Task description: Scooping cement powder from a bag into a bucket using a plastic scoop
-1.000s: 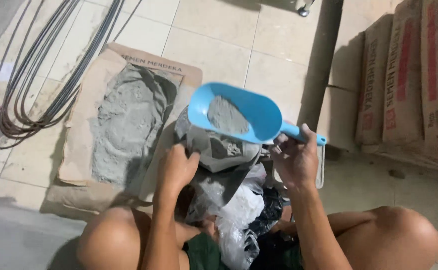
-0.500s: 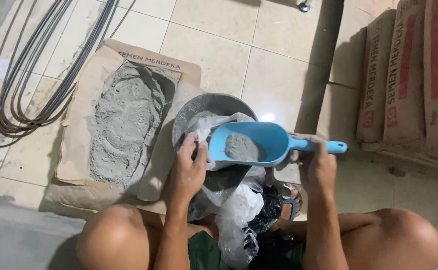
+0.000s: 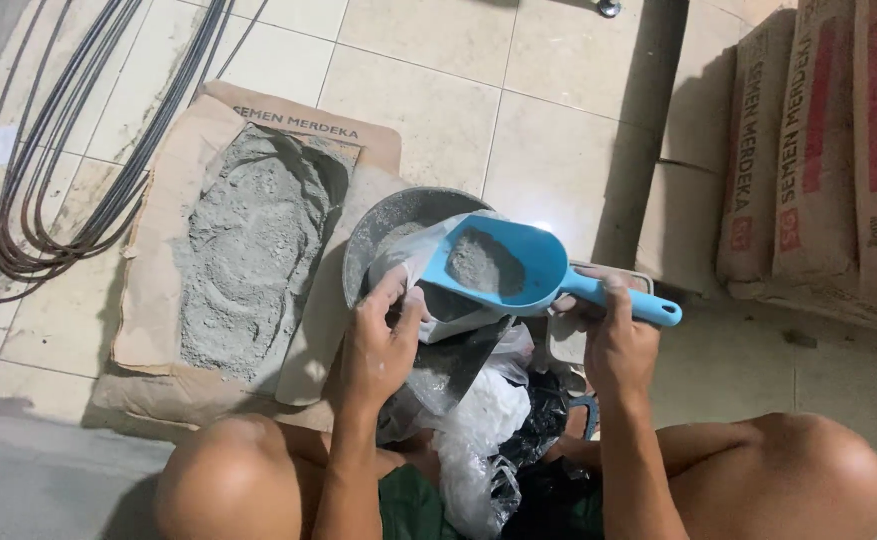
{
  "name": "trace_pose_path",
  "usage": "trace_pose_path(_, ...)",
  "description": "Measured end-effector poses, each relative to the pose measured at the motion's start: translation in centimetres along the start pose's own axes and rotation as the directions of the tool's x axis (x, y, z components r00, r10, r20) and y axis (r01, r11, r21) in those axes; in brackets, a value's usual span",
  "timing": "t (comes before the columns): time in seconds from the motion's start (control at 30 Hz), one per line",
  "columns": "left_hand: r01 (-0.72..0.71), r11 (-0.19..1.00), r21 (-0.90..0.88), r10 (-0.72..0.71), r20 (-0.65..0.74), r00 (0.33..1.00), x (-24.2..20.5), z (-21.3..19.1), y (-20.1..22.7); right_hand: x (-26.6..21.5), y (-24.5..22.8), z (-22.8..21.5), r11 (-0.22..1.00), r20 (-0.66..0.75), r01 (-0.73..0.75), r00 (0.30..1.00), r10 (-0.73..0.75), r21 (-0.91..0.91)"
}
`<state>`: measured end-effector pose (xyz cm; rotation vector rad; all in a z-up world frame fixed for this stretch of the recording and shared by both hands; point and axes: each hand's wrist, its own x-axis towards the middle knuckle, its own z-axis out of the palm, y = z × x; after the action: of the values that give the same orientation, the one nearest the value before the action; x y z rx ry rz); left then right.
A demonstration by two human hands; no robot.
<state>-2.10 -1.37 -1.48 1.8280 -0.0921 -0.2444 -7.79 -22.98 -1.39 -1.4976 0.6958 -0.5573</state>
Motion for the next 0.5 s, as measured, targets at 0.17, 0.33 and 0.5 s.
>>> trace_pose_path(0.17, -0.028, 1.000, 0.000, 0.028, 0.010, 1.000, 0.2, -0.2, 0.3, 0.3, 0.5, -0.6, 0.994, -0.032, 0.106, 0.994, -0.107, -0.040)
trace_pose_path(0.33, -0.044, 0.998, -0.041, 0.043, -0.023, 0.999, 0.3, -0.1, -0.2, 1.1, 1.8, -1.8, 0.982, -0.036, 0.171, 0.984, -0.174, -0.086)
trace_pose_path(0.5, -0.064, 0.998, -0.002, 0.064, 0.004, 0.998, 0.7, -0.3, -0.1, 0.6, 1.2, -1.7, 0.951, 0.015, 0.277, 0.961, -0.278, -0.140)
